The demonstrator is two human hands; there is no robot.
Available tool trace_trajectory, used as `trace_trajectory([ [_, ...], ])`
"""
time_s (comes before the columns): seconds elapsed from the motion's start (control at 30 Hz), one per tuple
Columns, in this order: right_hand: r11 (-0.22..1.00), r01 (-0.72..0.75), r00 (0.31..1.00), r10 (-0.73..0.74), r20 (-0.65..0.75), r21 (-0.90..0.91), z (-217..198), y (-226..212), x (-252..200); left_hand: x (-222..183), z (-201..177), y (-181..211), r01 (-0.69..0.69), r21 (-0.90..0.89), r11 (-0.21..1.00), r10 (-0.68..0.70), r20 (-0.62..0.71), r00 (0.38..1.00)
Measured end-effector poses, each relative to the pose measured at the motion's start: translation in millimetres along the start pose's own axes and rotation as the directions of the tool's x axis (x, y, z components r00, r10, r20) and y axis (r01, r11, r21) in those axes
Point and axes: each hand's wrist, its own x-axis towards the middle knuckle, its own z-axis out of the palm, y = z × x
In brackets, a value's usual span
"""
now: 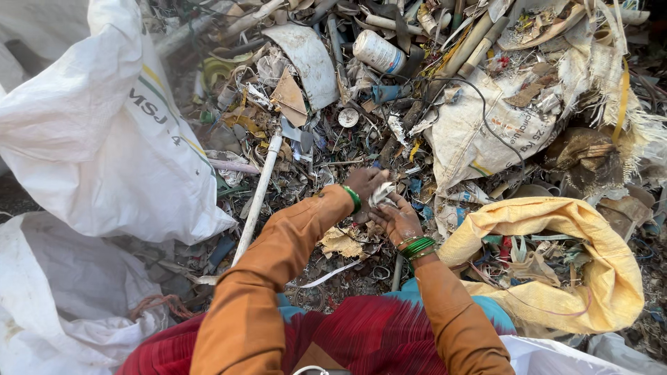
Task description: The person sits on the ground and sorts through a pile of waste, picking out plastic pipes, cardboard pieces, and metal components by hand, and placing them into different bags.
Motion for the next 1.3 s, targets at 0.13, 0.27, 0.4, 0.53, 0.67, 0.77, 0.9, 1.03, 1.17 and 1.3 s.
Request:
trace_trajectory([
  [0.13, 0.987, 0.017, 0.998, -0.027, 0.06, 0.163, 8.8, -15.2, 6.7, 30.5, 2.7, -15.8, 0.056, -0.191, 0.98, -0.054, 0.015, 0.998],
  [0.27, 1.0, 0.003, 0.992, 0.001, -0.13, 0.03, -1.5, -18.5, 13.8, 22.0, 49.6, -28.7, 0.143, -0.334, 0.932, -0.113, 0.109, 0.988],
  [0.4, 0.966, -0.039, 0.987, -0.002, -0.159, -0.256, -28.0, -0.3, 36.2, 22.2, 42.8, -37.0, 0.293, -0.544, 0.787, -0.292, 0.091, 0.952],
  [0.53, 0.998, 0.009, 0.994, -0.015, -0.109, -0.057, -37.9, 8.6, 48.3, 44.8, 14.2, -70.2, 0.078, -0.205, 0.976, -0.092, -0.064, 0.994],
  [0.67, 0.999, 0.041, 0.992, -0.037, -0.124, 0.033, -21.5, -4.7, 37.6, 70.9, -64.6, -105.2, 0.031, 0.332, 0.943, 0.158, -0.528, 0.835],
  [0.77, 0.991, 0.039, 0.999, -0.034, -0.04, 0.131, 5.3, -24.1, 18.2, 68.6, -134.7, -130.4, 0.328, 0.897, 0.298, 0.269, -0.408, 0.872],
  [0.9, 0.977, 0.037, 0.998, -0.024, -0.063, 0.209, 22.7, -42.5, 12.5, 51.8, -152.3, -122.8, 0.208, 0.978, 0.024, 0.119, -0.21, 0.97],
  [1.03, 0.985, 0.072, 0.996, -0.08, 0.043, 0.155, -17.7, -18.5, 36.9, 22.6, -121.1, -82.7, 0.235, 0.937, 0.259, 0.067, -0.26, 0.963],
  [1.17, 0.998, 0.021, 1.0, -0.019, -0.024, 0.06, -42.2, 16.9, 57.6, -11.8, -73.9, -43.7, 0.249, 0.658, 0.71, 0.034, -0.385, 0.922],
  [1.3, 0.991, -0.116, 0.964, 0.13, -0.231, 0.072, -5.6, 32.9, 45.3, -35.7, -2.5, -48.8, 0.221, 0.029, 0.975, -0.199, -0.327, 0.924],
])
